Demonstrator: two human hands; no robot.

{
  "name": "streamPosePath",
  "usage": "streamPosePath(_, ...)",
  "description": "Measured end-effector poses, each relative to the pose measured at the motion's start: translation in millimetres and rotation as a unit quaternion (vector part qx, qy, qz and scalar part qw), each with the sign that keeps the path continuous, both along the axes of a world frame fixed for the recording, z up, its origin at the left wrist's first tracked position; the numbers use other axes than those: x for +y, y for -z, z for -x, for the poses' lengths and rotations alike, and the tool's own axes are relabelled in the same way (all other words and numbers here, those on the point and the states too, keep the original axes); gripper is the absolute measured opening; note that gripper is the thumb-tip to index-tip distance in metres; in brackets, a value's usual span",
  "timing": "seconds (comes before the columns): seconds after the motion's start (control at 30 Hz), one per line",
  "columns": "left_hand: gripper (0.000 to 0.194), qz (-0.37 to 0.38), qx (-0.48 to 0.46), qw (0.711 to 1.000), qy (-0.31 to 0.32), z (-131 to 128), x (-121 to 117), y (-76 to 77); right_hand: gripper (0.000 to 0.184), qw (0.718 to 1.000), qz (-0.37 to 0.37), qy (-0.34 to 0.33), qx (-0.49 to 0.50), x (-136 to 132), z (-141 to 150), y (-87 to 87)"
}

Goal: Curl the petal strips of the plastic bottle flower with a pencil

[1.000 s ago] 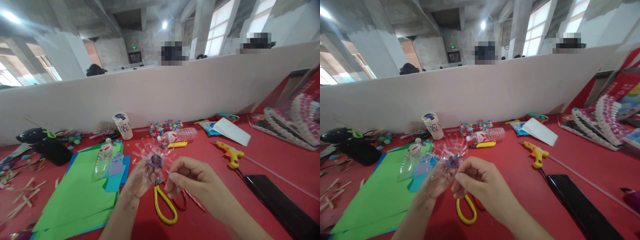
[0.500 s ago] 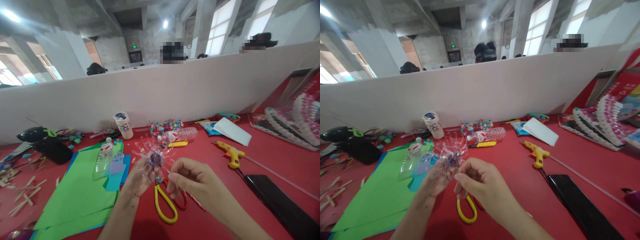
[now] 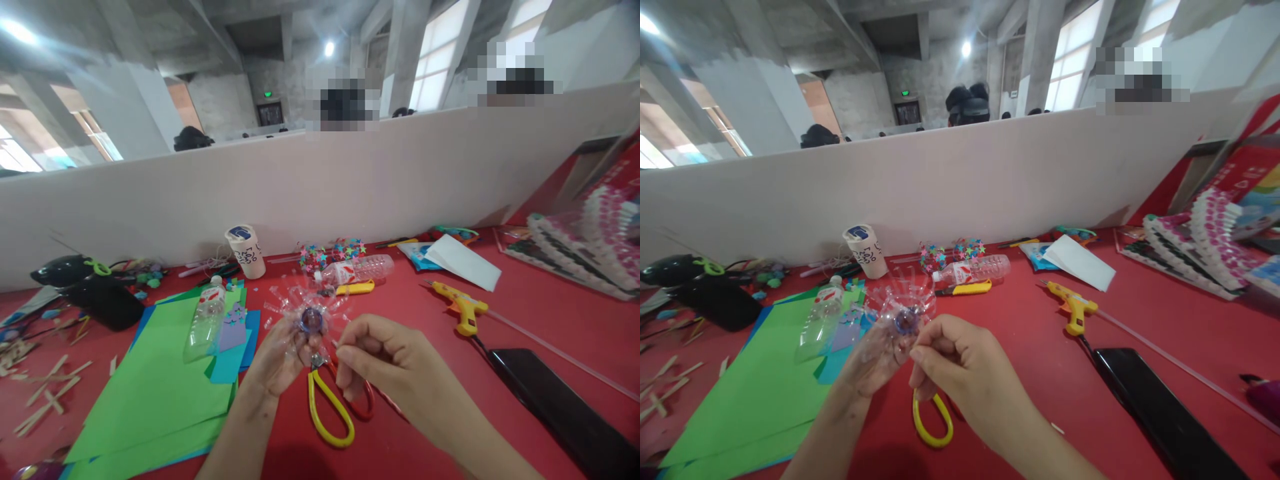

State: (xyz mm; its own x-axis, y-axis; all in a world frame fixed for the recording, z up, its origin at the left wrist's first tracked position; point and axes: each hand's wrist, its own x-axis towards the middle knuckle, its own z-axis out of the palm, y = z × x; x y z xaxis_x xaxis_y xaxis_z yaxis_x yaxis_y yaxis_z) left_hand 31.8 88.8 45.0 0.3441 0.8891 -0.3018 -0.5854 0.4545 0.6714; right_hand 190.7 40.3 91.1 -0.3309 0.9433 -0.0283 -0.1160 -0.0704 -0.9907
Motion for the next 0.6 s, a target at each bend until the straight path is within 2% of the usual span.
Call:
streamPosePath(0.27,0.013,-0.028,-0.012,0.999,0.020,-1.5,0.3,4.1,0.007,1.000,-0.024,0.014,-0.013,-2.8,-0.1,-0.8)
streamPosePath(0.43,0.016,-0.027,-0.039,0.999,0.018,4.7,4.2,16.4,0.011,0.993,-0.109,0.011,-0.042,-4.4,-2.5,-1.0)
streamPosePath(0.53,0.019,-0.010,-0.049,0.999,0.017,8.5,6.3,19.4,0.011,0.966,-0.216,0.079,-0.116,-5.7,-5.0,-2.3)
streamPosePath(0.6,0.018,-0.003,-0.043,0.999,0.004,9.6,6.7,18.8,0.008,0.926,-0.300,0.135,-0.185,-6.2,-5.7,-2.7)
